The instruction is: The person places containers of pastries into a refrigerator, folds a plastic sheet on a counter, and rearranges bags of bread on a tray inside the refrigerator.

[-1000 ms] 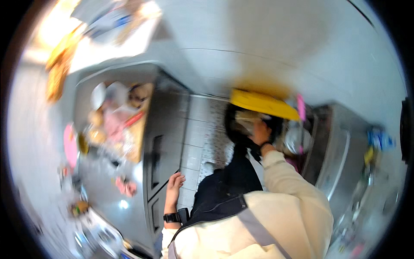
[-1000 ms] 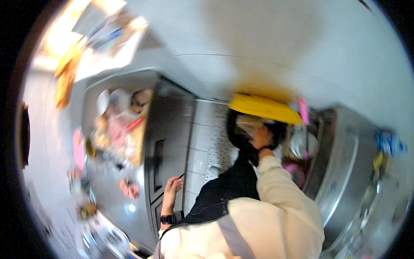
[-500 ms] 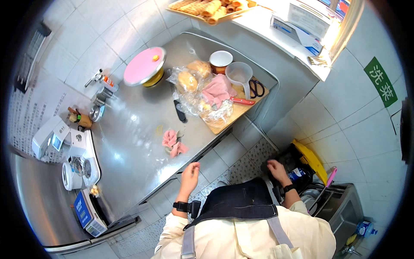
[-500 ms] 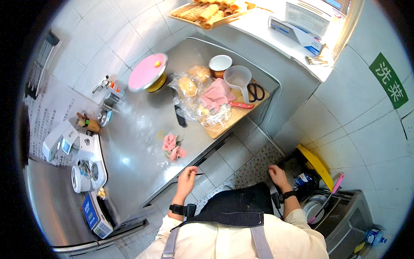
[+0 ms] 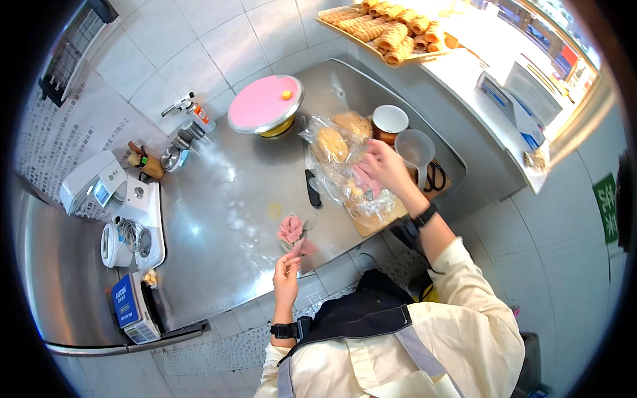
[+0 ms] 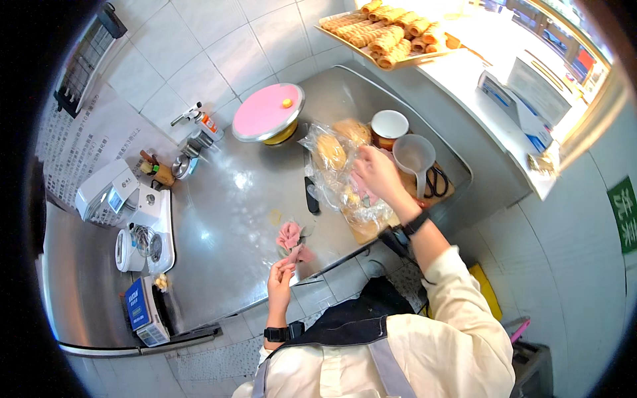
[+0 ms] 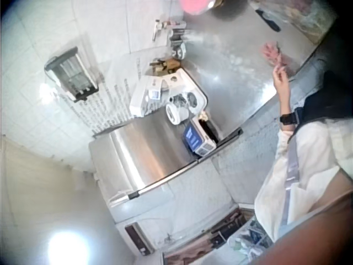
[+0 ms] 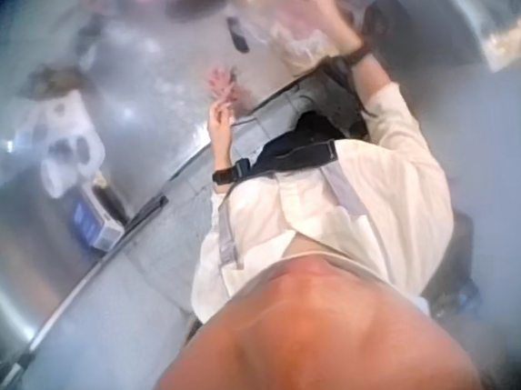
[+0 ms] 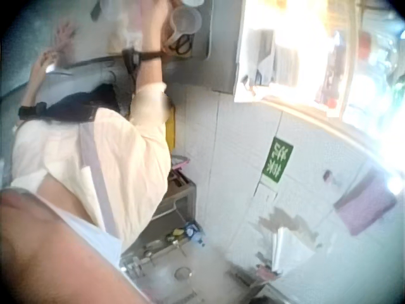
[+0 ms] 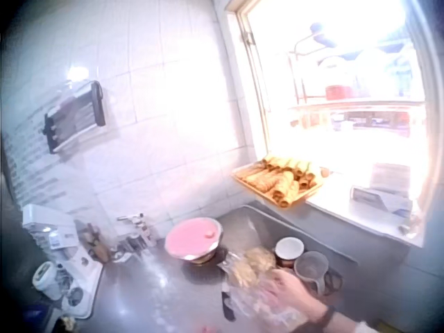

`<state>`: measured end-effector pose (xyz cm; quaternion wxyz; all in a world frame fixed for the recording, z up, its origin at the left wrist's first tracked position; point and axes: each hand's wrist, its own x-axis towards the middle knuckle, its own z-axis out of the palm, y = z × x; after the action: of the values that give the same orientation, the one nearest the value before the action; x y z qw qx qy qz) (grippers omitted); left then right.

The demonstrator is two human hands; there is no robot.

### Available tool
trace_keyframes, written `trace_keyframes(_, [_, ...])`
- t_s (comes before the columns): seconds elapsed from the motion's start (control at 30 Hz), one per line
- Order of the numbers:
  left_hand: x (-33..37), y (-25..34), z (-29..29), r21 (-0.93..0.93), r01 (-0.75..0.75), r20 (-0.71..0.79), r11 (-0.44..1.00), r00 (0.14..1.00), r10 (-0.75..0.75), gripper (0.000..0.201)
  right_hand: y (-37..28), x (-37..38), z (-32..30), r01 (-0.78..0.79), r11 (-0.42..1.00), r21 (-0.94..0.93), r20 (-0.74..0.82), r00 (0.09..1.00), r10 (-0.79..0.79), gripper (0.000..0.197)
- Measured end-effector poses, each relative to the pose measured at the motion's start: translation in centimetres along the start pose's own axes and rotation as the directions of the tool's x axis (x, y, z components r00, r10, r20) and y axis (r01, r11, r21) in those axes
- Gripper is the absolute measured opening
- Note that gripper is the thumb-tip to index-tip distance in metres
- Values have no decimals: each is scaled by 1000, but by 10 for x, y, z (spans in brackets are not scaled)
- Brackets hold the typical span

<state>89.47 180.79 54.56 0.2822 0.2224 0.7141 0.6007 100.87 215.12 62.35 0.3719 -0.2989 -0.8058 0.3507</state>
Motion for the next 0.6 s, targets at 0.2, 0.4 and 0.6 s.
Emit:
trace_keyframes(0.2, [27,52,20,12,-36,-60,999,998,36,33,39,85,94,-105,870,-483,25,991,134,46])
trace_keyframes(0.4, [45,60,63,-54,29,104,998,994,-23,43,59,103,118,-209,922,-325,217,933,288,32])
trace_keyframes(0.6, [127,83,99,-602,188,78,776,981,-177,61,24,81,66,-326,806,495,428,898,101,14])
